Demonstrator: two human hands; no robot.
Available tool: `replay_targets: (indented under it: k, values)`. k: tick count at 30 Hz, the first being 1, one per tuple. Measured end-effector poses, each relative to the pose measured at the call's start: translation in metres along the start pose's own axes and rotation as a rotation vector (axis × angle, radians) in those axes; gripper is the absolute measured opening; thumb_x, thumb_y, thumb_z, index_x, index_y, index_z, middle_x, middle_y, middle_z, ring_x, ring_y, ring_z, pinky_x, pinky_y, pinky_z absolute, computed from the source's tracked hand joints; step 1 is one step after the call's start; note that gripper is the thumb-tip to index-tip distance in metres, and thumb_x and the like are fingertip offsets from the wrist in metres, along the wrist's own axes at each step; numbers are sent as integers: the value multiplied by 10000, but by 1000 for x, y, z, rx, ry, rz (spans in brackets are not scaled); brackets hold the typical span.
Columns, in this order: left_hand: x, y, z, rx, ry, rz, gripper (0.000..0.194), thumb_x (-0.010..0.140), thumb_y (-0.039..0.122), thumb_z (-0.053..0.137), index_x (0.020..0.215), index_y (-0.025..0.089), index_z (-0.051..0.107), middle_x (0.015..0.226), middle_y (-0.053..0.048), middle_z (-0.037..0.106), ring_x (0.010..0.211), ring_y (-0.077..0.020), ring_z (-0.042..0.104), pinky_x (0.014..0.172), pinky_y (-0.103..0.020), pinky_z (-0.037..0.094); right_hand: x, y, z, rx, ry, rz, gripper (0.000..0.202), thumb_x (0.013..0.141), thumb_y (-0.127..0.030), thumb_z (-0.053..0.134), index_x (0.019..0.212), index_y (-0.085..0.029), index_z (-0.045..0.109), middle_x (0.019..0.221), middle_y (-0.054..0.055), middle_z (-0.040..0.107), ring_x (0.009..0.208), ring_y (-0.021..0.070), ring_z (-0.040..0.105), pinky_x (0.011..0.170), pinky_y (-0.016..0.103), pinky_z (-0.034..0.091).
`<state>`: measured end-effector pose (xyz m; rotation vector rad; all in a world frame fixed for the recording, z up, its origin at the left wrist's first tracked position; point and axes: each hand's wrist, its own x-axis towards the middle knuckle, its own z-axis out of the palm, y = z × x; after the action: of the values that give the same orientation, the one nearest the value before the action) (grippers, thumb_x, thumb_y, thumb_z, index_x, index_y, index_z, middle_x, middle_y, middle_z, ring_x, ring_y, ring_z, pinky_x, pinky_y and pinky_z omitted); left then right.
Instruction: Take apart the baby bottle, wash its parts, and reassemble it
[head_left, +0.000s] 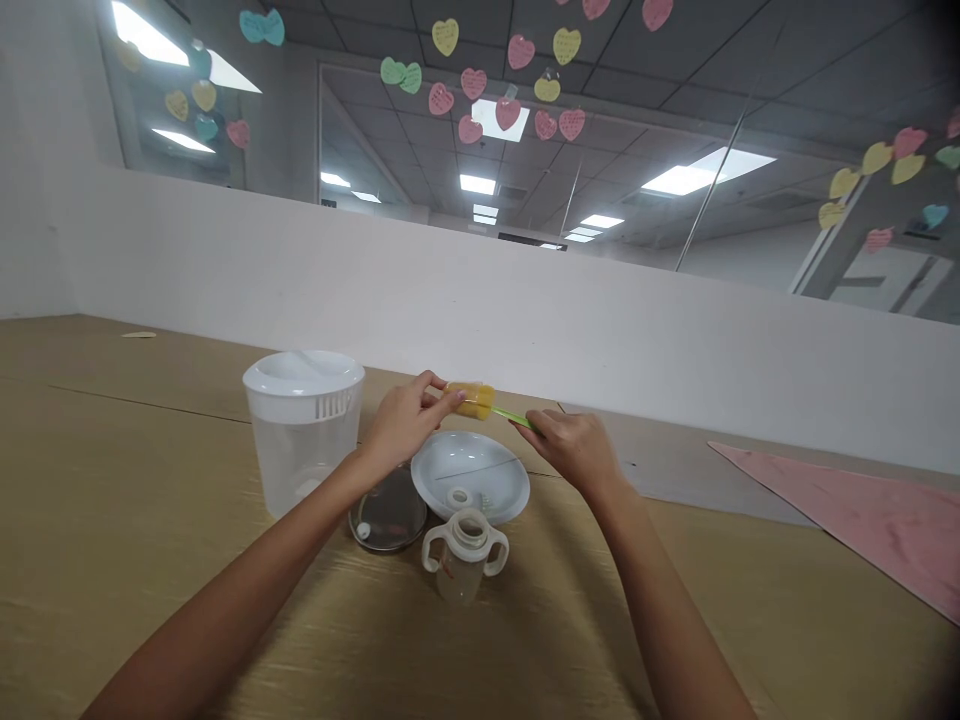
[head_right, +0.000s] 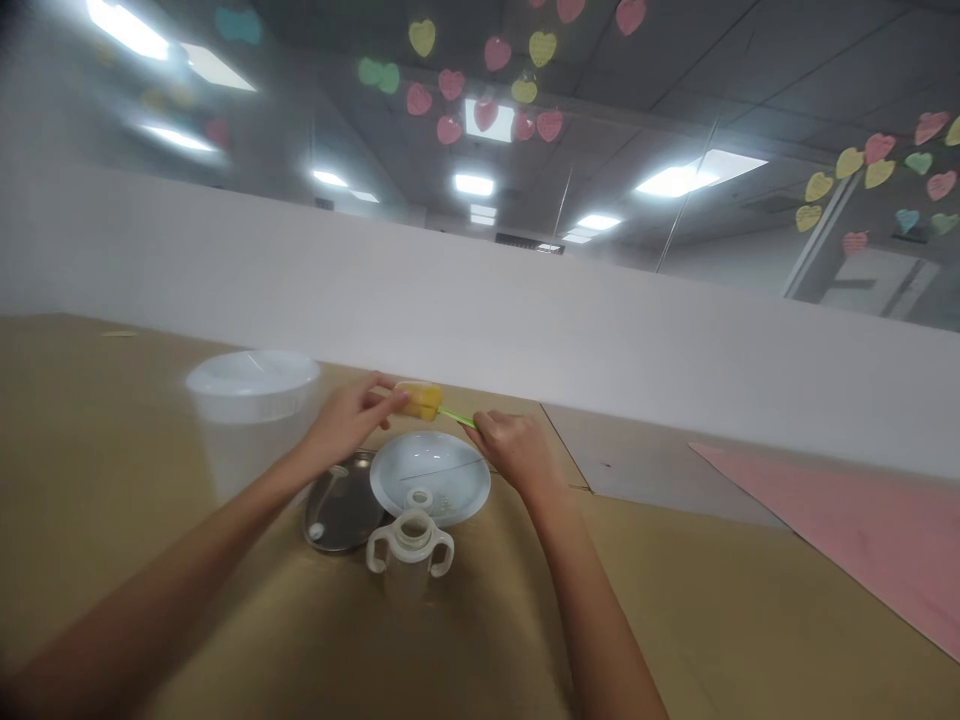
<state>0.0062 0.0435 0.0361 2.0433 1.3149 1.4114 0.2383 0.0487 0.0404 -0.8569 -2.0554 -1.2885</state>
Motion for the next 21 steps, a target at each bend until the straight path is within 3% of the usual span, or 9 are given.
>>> replay_targets:
  k: [6,11,15,21]
  values:
    - [-2,5,-3,62,23,12,420,810,568,401,694,185,528,459,20,579,452,-140,544,499,-226,364,2,-2,-3,37,48,-32,418,906,-312,396,547,-157,542,425,-20,510,373,72,371,436,229,154]
    - [-3,5,-5,131,25,35,507,847,563,303,594,175,511,414,13,526,436,-137,522,485,-229,350,3,-3,-5,53,72,-61,422,909,-298,392,540,-156,538,419,-23,503,372,71,372,436,224,164]
    - [-1,3,-7,84,-24,54,432,831,552,364,691,177,525,511,4,582,503,-147,567,525,-236,395,2,-1,-4,47,67,-45,416,905,-301,398,540,-156,537,419,-21,503,370,71,371,436,229,159]
    - [3,2,-8,-76,-76,154,348,761,498,537,921,190,518,875,-51,659,710,-161,613,621,-268,465,-2,3,-3,34,-17,3,414,912,-317,369,575,-163,554,443,-6,532,382,77,392,445,239,168]
